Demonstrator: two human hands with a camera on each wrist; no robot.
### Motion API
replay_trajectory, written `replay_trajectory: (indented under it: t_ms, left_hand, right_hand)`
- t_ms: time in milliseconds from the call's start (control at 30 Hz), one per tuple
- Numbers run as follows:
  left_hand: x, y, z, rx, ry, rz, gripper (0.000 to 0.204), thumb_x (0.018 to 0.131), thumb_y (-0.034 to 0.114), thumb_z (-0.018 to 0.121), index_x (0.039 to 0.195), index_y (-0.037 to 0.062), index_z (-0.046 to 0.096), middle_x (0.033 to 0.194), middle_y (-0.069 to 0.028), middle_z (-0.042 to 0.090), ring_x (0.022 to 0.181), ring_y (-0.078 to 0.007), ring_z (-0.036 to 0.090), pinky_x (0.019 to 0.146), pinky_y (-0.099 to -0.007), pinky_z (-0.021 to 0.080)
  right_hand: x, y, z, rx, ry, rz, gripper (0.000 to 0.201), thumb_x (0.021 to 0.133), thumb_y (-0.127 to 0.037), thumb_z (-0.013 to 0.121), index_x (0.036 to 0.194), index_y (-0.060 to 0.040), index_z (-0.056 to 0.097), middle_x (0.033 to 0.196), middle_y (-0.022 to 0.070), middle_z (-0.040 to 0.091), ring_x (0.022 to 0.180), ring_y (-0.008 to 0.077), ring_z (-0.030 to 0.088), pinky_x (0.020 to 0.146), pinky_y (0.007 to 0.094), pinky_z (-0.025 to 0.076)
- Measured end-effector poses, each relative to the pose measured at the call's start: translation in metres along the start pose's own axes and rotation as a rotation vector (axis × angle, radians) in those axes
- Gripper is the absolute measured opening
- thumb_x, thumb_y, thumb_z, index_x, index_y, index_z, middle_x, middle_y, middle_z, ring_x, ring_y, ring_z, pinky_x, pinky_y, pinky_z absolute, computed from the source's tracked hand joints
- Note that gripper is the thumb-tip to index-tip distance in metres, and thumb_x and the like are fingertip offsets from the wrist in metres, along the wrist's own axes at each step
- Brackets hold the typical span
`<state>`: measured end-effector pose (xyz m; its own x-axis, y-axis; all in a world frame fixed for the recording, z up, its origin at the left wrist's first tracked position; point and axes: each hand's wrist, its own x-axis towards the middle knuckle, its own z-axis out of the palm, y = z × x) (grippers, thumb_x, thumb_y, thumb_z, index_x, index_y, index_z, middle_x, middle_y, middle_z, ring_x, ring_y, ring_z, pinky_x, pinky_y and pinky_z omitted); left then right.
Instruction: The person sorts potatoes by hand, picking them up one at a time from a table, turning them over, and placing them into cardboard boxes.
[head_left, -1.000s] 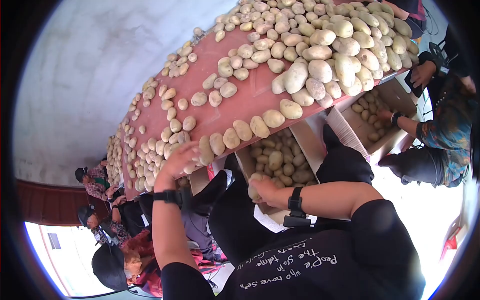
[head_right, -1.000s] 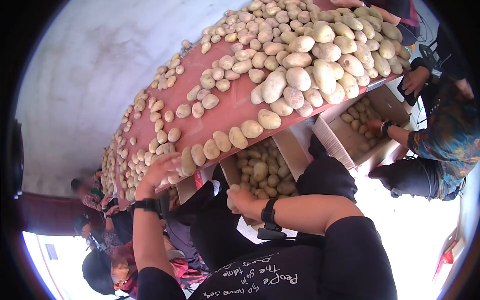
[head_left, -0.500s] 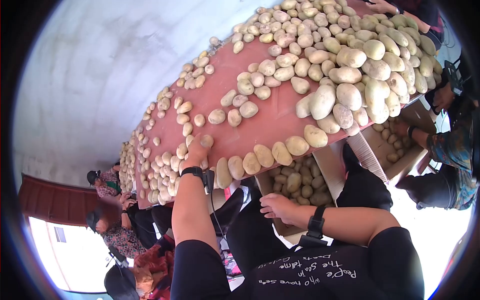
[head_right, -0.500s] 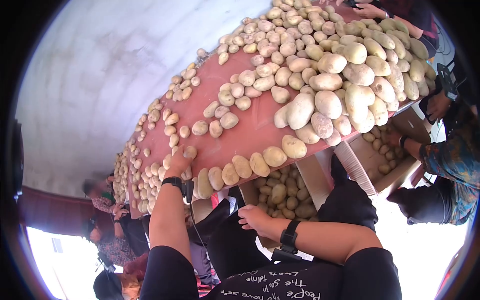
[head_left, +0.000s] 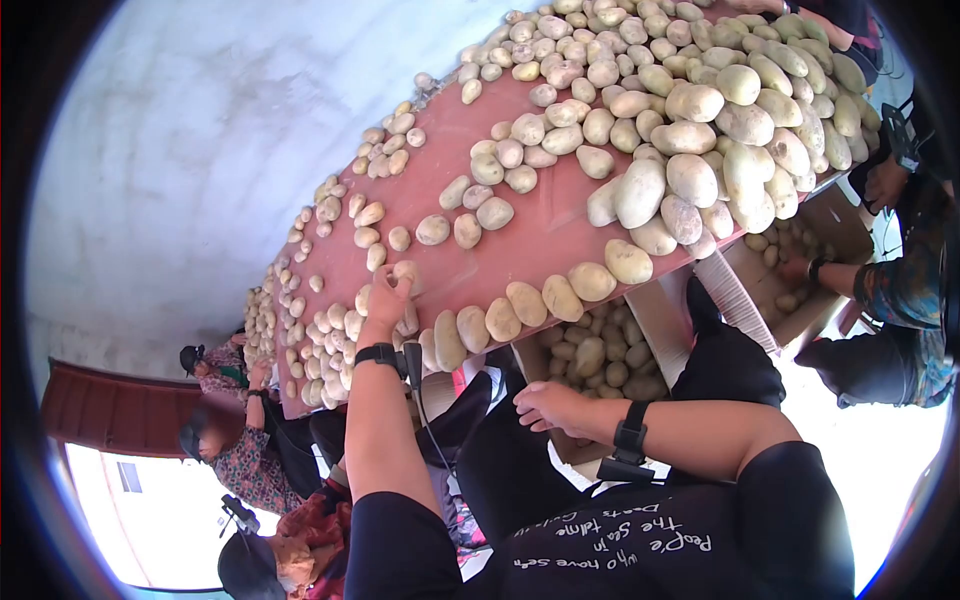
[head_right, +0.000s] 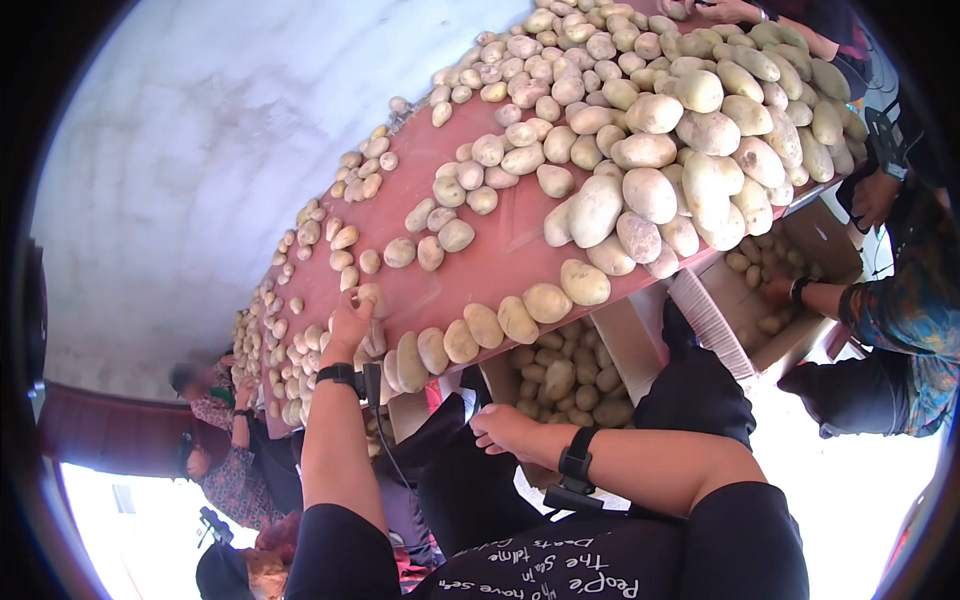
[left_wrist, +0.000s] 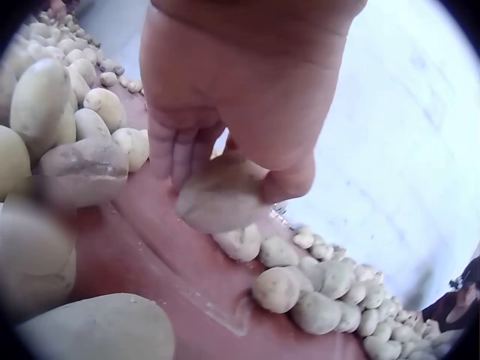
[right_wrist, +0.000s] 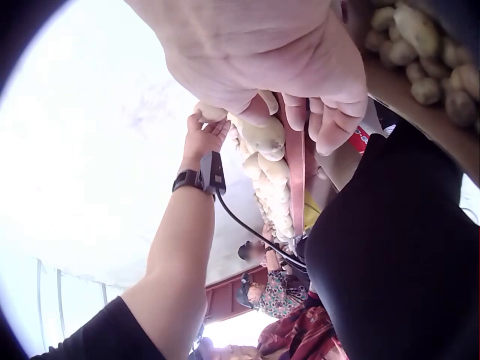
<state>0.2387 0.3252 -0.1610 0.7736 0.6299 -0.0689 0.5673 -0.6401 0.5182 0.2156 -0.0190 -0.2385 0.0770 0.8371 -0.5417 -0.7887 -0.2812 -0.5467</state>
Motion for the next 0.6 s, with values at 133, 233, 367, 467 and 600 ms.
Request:
replay_trajectory:
  t_ms: [133, 233, 367, 467, 600]
  left_hand:
    - [-0.052, 0.027, -0.025, -0.568, -0.163, -0.145, 0.048, 0.091, 0.03, 0.055, 0.127, -0.0001, 0.049, 0.108, -0.0076, 0.06, 0.094, -0.0177, 0.06, 0.082, -0.032, 0.049]
    - [-0.105, 0.054, -0.025, -0.615, -0.334, -0.145, 0.046, 0.091, 0.031, 0.055, 0.124, -0.0006, 0.053, 0.1, -0.0057, 0.061, 0.09, -0.013, 0.058, 0.077, -0.0283, 0.049]
    - [-0.153, 0.082, -0.003, -0.218, -0.668, -0.059, 0.037, 0.092, 0.03, 0.057, 0.114, -0.0004, 0.059, 0.094, -0.0052, 0.063, 0.087, -0.0127, 0.06, 0.076, -0.0276, 0.05]
    - [-0.166, 0.097, 0.016, -0.195, -0.865, -0.085, 0.033, 0.093, 0.028, 0.057, 0.11, 0.0003, 0.06, 0.092, -0.006, 0.065, 0.087, -0.0129, 0.061, 0.076, -0.0275, 0.051]
    - [-0.138, 0.094, 0.012, -0.362, -0.746, -0.102, 0.03, 0.094, 0.027, 0.056, 0.111, 0.0024, 0.059, 0.093, -0.0061, 0.065, 0.088, -0.0138, 0.062, 0.079, -0.0287, 0.051]
  right_hand:
    - [0.002, -0.004, 0.0, 0.044, -0.027, -0.032, 0.03, 0.09, -0.027, 0.054, 0.112, -0.006, 0.055, 0.101, 0.0047, 0.058, 0.095, 0.0163, 0.059, 0.075, 0.03, 0.05]
    - [0.004, -0.006, 0.005, 0.081, -0.045, -0.226, 0.04, 0.09, -0.034, 0.057, 0.117, -0.0062, 0.049, 0.104, 0.0069, 0.054, 0.097, 0.0186, 0.056, 0.075, 0.0333, 0.052]
    - [-0.017, -0.011, 0.021, 0.262, -0.108, -0.338, 0.053, 0.089, -0.034, 0.061, 0.128, -0.0068, 0.038, 0.115, 0.0101, 0.047, 0.11, 0.0223, 0.05, 0.083, 0.0399, 0.053]
    - [-0.023, 0.001, 0.025, 0.306, -0.057, -0.251, 0.055, 0.086, -0.029, 0.065, 0.127, -0.0068, 0.037, 0.114, 0.0098, 0.048, 0.107, 0.023, 0.052, 0.081, 0.0436, 0.055]
    - [-0.006, 0.036, 0.013, 0.536, 0.267, -0.163, 0.04, 0.087, -0.027, 0.06, 0.116, -0.0064, 0.042, 0.107, 0.0081, 0.052, 0.086, 0.0236, 0.06, 0.065, 0.0401, 0.059]
